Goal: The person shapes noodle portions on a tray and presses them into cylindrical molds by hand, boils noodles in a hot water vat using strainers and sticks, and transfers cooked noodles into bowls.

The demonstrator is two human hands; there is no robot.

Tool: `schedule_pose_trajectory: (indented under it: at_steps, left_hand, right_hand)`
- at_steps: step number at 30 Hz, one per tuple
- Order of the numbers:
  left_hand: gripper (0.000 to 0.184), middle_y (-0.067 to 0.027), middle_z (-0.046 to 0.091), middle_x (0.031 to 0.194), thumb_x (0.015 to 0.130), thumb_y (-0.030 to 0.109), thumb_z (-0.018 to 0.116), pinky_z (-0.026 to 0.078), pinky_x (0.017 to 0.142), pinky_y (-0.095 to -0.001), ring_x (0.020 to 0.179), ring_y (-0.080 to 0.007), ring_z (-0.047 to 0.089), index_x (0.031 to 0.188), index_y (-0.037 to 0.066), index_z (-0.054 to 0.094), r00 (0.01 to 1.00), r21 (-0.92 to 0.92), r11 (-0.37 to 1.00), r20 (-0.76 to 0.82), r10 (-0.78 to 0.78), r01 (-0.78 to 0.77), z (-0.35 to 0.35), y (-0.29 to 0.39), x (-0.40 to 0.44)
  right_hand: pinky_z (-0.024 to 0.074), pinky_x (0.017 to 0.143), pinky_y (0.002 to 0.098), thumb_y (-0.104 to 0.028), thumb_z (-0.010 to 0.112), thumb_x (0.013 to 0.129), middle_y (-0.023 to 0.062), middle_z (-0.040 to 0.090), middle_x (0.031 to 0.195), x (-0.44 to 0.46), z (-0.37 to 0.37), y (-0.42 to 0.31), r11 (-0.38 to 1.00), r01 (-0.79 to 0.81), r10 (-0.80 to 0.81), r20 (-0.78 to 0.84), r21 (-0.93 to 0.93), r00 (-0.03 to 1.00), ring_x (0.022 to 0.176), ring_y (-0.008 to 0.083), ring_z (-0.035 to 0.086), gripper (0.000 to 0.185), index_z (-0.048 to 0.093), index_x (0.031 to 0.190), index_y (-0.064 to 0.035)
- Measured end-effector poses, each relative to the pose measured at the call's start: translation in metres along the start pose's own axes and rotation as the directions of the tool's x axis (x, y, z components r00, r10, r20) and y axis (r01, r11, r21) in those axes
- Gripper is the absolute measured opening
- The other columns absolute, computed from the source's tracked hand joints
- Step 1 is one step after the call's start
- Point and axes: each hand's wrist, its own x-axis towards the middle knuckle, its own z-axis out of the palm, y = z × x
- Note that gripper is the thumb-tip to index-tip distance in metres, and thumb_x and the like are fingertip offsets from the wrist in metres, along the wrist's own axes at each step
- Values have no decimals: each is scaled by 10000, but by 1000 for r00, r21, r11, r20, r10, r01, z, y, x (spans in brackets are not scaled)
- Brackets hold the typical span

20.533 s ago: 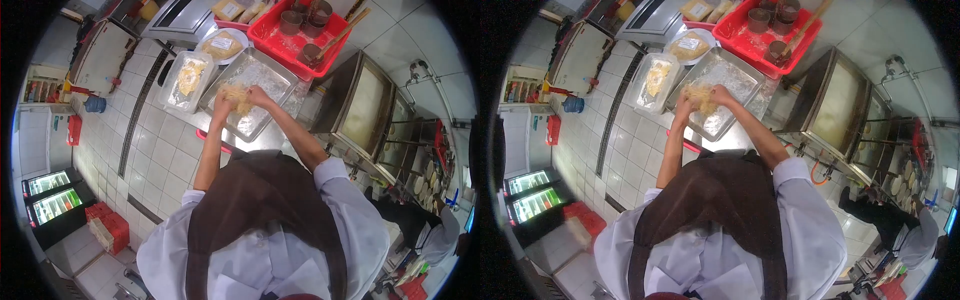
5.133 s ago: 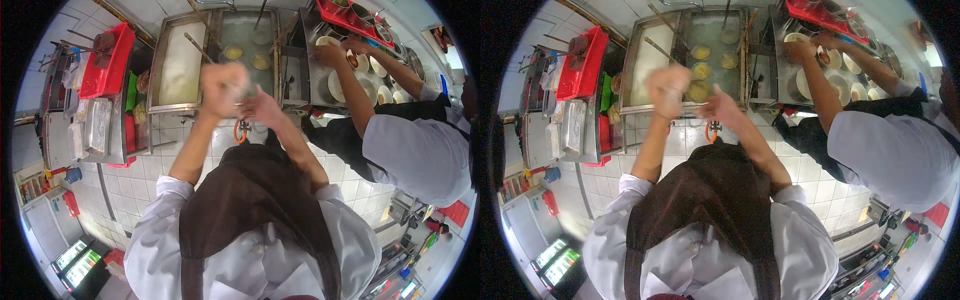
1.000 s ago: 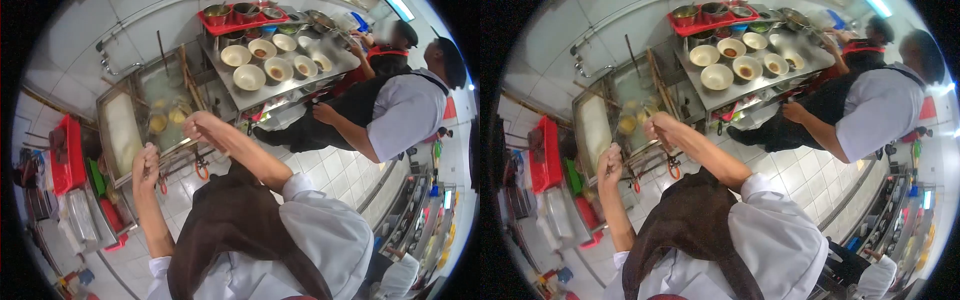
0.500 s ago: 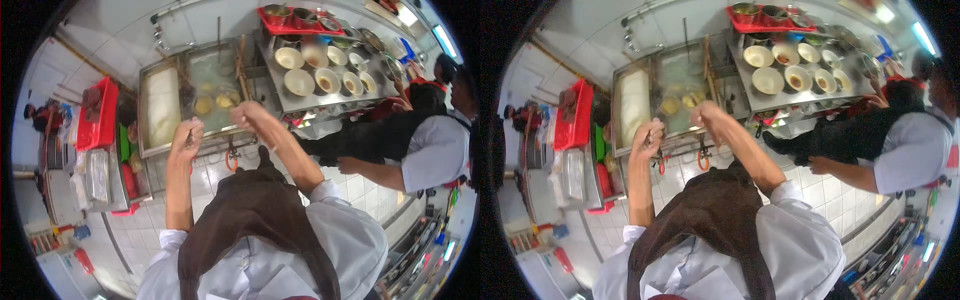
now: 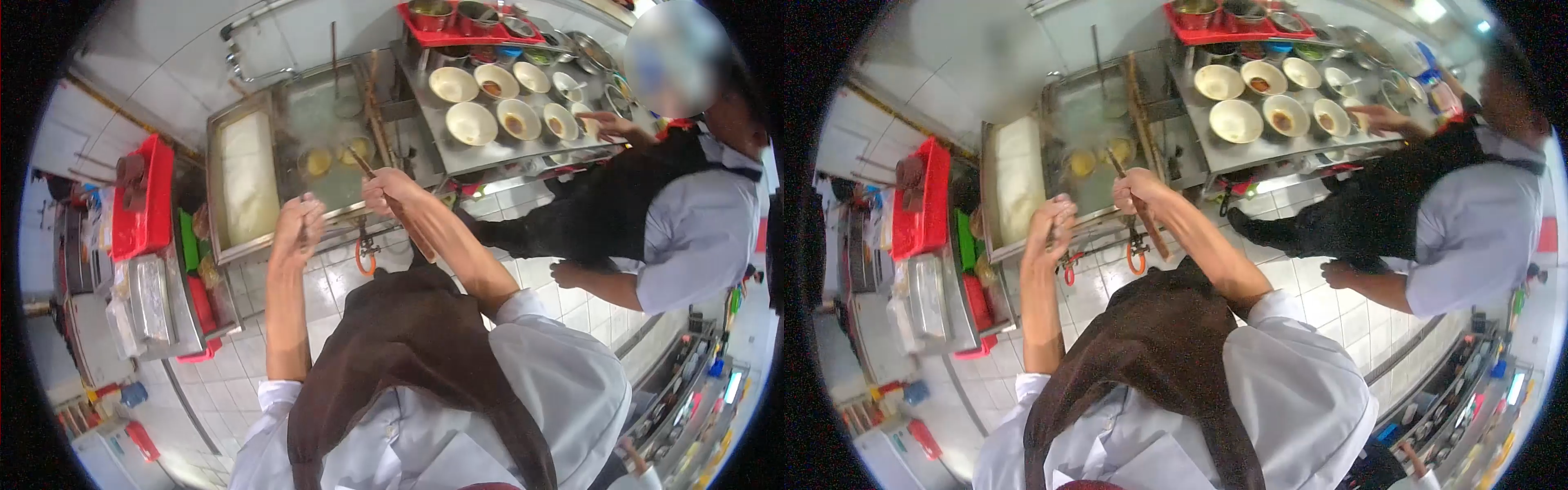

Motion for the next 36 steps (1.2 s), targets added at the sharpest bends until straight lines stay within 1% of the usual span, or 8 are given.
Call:
schedule_pose_trajectory:
  at_steps: [2, 6, 8, 16, 26, 32, 34, 36]
  left_hand:
    - [111, 34, 372, 537, 846, 30, 466, 261, 294, -166, 381, -42, 338, 830, 123, 410, 997, -97, 993, 59, -56, 62, -8, 8, 0]
    - [122, 45, 370, 538, 834, 36, 469, 252, 288, -168, 380, -38, 330, 822, 143, 410, 998, 115, 992, 4, -58, 57, 6, -4, -4]
    - [125, 49, 369, 538, 834, 45, 475, 244, 280, -177, 378, -42, 332, 826, 150, 408, 998, 86, 994, -10, -60, 61, 11, -8, -1]
    - [117, 47, 365, 532, 845, 36, 471, 232, 268, -184, 354, -50, 325, 826, 133, 408, 999, -75, 997, -40, -28, 25, 6, -8, -7]
    - [133, 23, 381, 552, 840, 21, 485, 238, 291, -185, 402, -56, 348, 836, 127, 405, 999, -136, 990, 0, 43, -43, -11, -2, -12]
    - [84, 24, 397, 565, 859, 32, 464, 271, 268, -171, 372, -43, 351, 886, 95, 416, 999, -143, 989, 17, 37, -34, -10, 1, -19]
    - [81, 24, 403, 564, 854, 35, 470, 271, 256, -175, 373, -37, 376, 886, 82, 413, 990, 46, 998, -136, 39, -33, -3, -8, -14]
    - [88, 24, 410, 566, 848, 34, 476, 272, 244, -162, 374, -30, 392, 884, 81, 410, 999, -75, 997, -31, -5, 3, -3, -15, -14]
  right_hand:
    - [254, 386, 230, -64, 354, 902, -40, 352, 555, -2, -8, -3, 999, 28, -27, 47, -19, 999, 431, 80, 326, 220, 382, 687, -102]
    - [220, 362, 229, -33, 442, 808, -42, 338, 517, -3, 17, 7, 999, 24, -20, -169, 23, 985, 411, 74, 324, 215, 366, 626, -118]
    - [208, 359, 231, -32, 439, 807, -38, 331, 509, 8, 3, 12, 998, -21, 17, 69, 57, 997, 408, 78, 324, 224, 364, 616, -122]
    - [226, 328, 239, -18, 452, 800, -30, 361, 539, -5, 2, 5, 988, -90, 94, 31, -125, 995, 396, 78, 339, 139, 390, 705, -98]
    - [255, 368, 241, -7, 433, 836, -42, 335, 538, -6, 4, 10, 997, -21, 20, -9, -80, 1000, 412, 77, 332, 196, 386, 673, -106]
    - [232, 322, 223, -22, 479, 805, -55, 345, 529, -4, -3, 10, 1000, -11, 12, 50, -28, 999, 408, 64, 342, 152, 386, 709, -96]
    - [238, 342, 246, -26, 420, 852, -43, 343, 517, 1, 2, 14, 998, -17, 11, -83, -66, 996, 396, 74, 338, 231, 362, 649, -121]
    - [236, 342, 247, -41, 409, 865, -44, 352, 517, 3, 2, 16, 997, -33, 36, 48, -71, 998, 394, 75, 336, 236, 356, 649, -119]
